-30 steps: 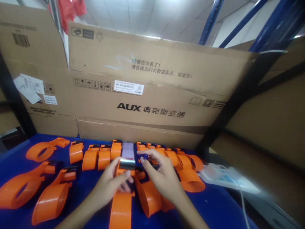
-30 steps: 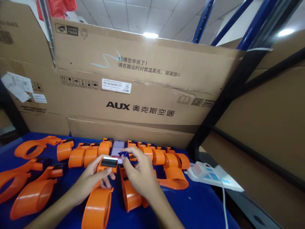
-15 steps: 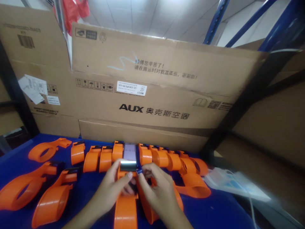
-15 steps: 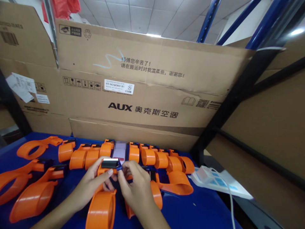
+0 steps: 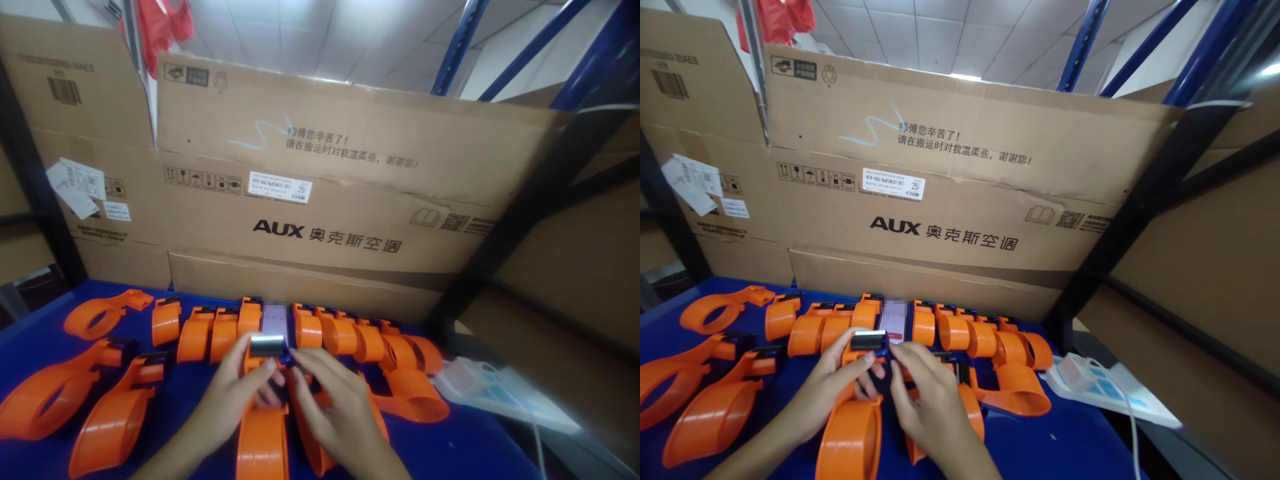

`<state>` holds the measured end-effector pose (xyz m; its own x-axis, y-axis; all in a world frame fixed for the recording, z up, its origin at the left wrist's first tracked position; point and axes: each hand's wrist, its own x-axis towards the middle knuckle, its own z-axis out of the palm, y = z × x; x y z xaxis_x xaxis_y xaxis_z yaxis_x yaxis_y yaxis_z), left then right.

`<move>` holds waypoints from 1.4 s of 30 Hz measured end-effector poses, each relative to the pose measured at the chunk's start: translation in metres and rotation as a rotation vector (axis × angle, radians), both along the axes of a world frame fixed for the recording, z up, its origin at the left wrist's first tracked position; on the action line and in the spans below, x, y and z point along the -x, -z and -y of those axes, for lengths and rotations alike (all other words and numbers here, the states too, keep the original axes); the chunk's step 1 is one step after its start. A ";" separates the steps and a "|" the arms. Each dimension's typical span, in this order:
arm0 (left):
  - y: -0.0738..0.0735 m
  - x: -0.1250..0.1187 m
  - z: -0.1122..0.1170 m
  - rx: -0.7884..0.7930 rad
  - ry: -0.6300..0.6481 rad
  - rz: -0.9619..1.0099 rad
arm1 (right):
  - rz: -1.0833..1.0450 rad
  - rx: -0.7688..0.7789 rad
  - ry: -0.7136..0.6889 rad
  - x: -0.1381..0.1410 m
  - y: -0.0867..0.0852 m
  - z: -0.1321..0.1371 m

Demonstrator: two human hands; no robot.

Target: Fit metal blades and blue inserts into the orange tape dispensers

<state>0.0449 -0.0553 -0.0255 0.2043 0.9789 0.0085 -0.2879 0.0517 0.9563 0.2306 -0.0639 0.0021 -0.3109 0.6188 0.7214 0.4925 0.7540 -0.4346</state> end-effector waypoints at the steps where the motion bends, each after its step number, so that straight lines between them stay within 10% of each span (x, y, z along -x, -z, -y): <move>1: 0.000 0.000 0.000 0.002 -0.001 0.004 | 0.002 -0.008 0.002 0.000 0.001 0.000; 16: 0.000 -0.001 0.001 0.061 -0.009 0.112 | 0.007 -0.074 -0.026 0.000 0.007 -0.002; 21: -0.002 -0.003 0.009 0.094 0.189 0.207 | -0.351 0.281 -0.037 0.002 -0.004 0.004; 27: 0.004 -0.006 0.019 0.125 0.412 0.278 | -0.440 0.838 -0.363 0.006 -0.019 0.016; 42: -0.007 -0.002 0.017 -0.273 0.263 0.114 | -0.423 0.684 -0.266 0.018 0.006 0.009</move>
